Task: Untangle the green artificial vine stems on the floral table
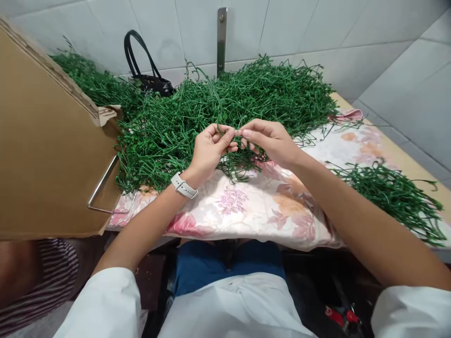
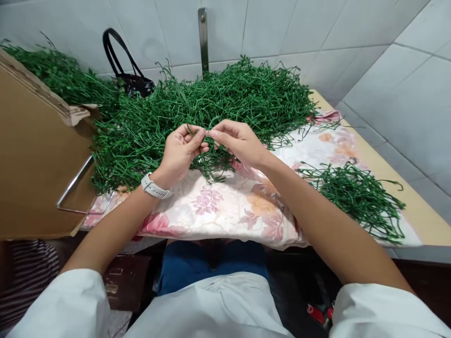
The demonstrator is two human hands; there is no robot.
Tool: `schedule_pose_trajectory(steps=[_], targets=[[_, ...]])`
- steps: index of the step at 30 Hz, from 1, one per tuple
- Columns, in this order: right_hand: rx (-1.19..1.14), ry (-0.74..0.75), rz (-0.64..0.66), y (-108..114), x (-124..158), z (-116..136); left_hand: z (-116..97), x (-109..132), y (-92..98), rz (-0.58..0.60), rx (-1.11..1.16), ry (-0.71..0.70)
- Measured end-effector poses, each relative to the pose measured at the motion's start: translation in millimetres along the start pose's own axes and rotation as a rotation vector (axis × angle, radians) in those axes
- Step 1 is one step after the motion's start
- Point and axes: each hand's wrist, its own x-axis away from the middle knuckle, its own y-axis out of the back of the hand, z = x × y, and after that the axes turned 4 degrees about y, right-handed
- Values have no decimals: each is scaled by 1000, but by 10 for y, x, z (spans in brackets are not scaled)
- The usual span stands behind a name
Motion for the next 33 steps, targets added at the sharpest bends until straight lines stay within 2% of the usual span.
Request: schedule_pose_trajectory(steps=[6,12,18,25,29,33], targets=[[-155,-106,-37,59,-6,-26,48,-27,26,17,32,-34],[-28,30,3,-4,66,-60,77,-29,43,86,96,-52],[79,168,-145,-5,55,-41,29,-25,28,1,45,-97],[85,158,-104,-64,95,38,25,-22,1,-63,4,-147],[83,178,-199,-69,76,17,2,12,-12,-49,-31,-138],[-68,81,-278,-66,36,-42,-16,26,-16,-21,-11,-125]])
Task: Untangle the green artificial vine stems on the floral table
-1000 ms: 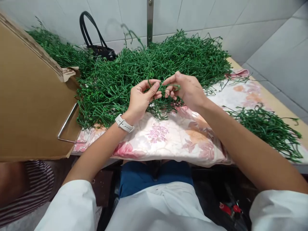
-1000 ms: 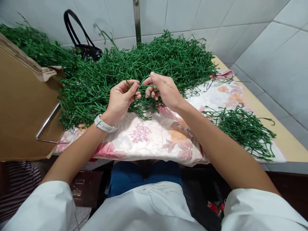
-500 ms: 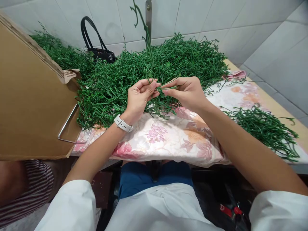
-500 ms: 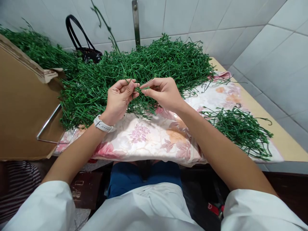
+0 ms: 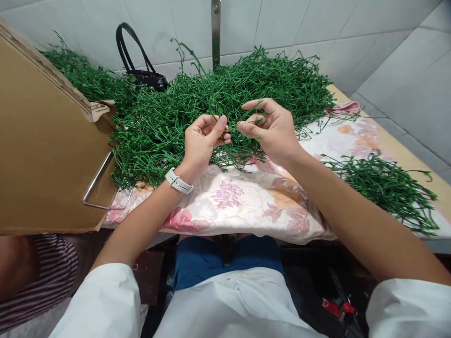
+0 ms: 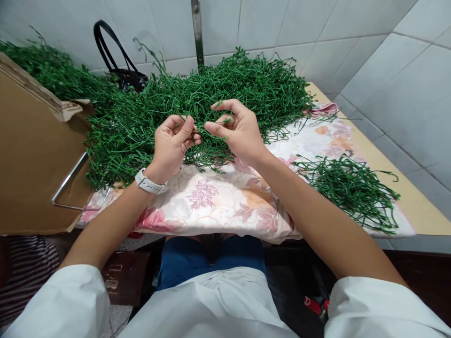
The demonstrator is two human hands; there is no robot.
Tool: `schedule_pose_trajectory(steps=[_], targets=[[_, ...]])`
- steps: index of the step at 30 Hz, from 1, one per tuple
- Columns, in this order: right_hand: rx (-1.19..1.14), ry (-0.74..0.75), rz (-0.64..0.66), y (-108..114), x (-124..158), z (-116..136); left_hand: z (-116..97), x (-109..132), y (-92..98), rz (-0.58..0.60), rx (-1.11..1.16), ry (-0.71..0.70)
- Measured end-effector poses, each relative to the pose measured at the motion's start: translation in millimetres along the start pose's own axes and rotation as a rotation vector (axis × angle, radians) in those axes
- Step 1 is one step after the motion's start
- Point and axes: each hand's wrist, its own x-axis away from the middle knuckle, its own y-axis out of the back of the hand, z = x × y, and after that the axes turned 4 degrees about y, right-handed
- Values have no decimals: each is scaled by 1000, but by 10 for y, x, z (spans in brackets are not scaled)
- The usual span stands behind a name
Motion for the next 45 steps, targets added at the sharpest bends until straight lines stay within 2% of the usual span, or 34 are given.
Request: schedule_pose_trajectory(steps=[4,11,14,16,20,22,28,31,36,41,45], targets=[[-134,-121,-1,-75,26,-30,20,-23,20,-26,38,-7],[-115,8,108,-153,103,-20,134,-62,32,-14,70,-121],[-73,69,145,-164,116,-6,179,-69,32,-22,86,-126],[-49,113,111,-169,114,-1,196,-73,42,3,84,-121],[46,189,-7,-133,81,-21,203,-71,75,126,25,-114],[106,187,-7,-97,61,-55,210,-72,91,173,-7,-120],[54,82,219,-67,54,-164,302,-106,122,226,-39,-196],[17,78,251,-104,75,-164,307,-106,120,201,34,-172],[21,143,179,-156,111,-160,210,-84,99,69,119,8],[212,233,99,-105,126,-165,194,-84,114,154,1,117],[320,318,128,-54,108,-186,202,-92,154,189,-154,21]])
